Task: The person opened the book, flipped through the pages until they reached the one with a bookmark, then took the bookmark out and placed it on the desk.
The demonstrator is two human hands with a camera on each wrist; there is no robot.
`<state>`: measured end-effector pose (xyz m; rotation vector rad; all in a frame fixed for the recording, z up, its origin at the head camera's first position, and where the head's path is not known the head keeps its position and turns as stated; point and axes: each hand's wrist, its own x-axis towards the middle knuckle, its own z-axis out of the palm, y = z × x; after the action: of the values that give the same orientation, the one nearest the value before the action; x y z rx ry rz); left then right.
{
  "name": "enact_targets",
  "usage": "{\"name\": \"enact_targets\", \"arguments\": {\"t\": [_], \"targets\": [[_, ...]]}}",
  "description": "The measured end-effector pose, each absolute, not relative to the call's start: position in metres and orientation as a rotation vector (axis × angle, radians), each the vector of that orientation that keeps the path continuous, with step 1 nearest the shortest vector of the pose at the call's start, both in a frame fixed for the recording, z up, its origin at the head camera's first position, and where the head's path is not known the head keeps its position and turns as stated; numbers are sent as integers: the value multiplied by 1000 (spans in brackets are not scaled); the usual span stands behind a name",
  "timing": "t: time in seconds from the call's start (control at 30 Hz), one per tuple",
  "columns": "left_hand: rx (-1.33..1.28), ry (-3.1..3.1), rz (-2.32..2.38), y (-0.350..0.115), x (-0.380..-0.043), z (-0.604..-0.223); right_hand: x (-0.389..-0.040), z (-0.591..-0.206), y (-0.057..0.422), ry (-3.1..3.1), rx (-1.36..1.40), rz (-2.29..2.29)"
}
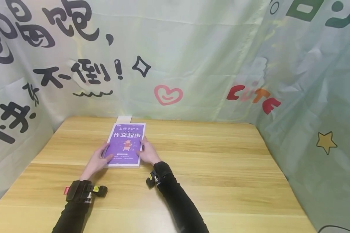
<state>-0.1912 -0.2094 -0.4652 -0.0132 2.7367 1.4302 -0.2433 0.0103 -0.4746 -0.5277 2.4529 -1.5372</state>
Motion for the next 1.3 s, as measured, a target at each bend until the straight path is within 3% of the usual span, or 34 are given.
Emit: {"name": "enact_targets", "arguments": {"t": [0.7, 1.3], "targets": [[114, 2817, 1163, -179, -178, -457, -224, -453, 48, 2707, -758, -860], [325, 2815, 1136, -121, -148, -464, -189, -446, 109, 2748, -823, -781]]}}
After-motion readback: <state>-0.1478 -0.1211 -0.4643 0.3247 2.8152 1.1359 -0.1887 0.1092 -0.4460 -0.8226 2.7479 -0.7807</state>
